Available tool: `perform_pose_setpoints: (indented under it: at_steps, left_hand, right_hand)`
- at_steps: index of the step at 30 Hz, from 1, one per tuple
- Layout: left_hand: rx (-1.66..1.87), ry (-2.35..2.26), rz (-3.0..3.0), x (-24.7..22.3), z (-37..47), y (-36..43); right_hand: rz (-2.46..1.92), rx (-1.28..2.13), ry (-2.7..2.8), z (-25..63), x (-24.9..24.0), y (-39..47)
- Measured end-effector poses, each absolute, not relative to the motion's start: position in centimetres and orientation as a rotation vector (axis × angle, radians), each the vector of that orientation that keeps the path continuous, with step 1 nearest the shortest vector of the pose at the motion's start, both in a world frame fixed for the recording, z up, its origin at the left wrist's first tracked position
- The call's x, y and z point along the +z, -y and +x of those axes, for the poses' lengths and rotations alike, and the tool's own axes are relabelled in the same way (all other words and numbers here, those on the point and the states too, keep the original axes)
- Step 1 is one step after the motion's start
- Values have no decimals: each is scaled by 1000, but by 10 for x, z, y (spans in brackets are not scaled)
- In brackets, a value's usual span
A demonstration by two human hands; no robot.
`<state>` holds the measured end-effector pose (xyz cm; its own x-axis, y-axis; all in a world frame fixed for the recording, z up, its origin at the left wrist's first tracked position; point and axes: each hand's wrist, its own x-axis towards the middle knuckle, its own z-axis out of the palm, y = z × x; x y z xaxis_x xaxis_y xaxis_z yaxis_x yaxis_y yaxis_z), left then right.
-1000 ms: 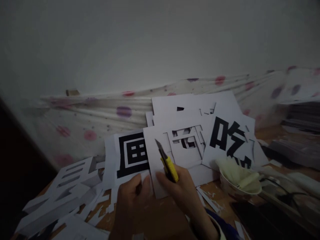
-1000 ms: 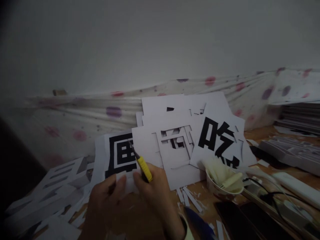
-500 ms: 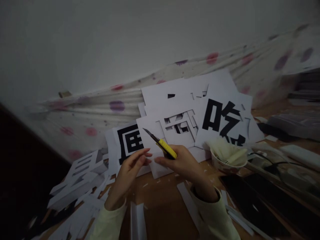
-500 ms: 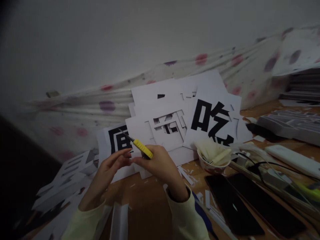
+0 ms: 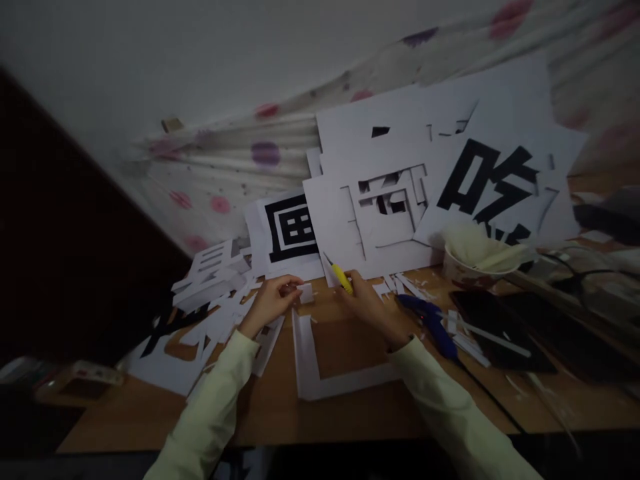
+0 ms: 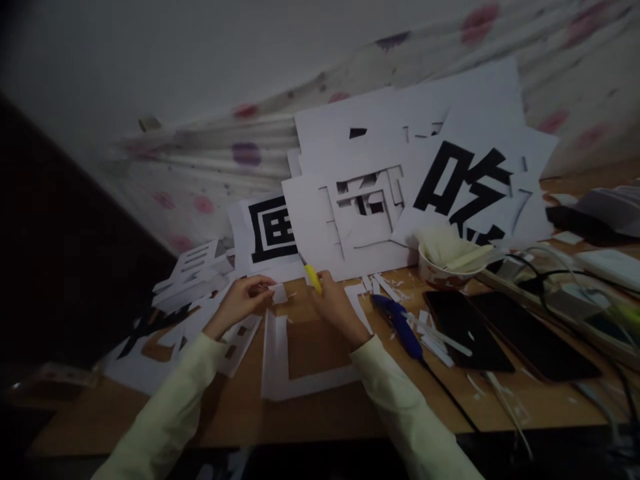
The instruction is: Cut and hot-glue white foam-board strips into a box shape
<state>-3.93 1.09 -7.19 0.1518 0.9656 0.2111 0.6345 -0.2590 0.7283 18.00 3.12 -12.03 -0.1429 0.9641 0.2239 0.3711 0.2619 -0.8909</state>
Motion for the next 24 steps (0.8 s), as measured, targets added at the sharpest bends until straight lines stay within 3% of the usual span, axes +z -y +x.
perform_pose_setpoints:
  at_steps: [4,9,24]
  left_hand:
    - [880,-1538,1964,-113,-53,-20]
    - [878,-1539,1976,-140,-56,-25]
    - [783,-1579,1988,-138,-60,-22]
  right_hand:
    - [-1276,874,1618,174,-167,-33]
    - [-1259,928,1546,174,-191,-43]
    - [-1335,1037,1394,174,-198,-46]
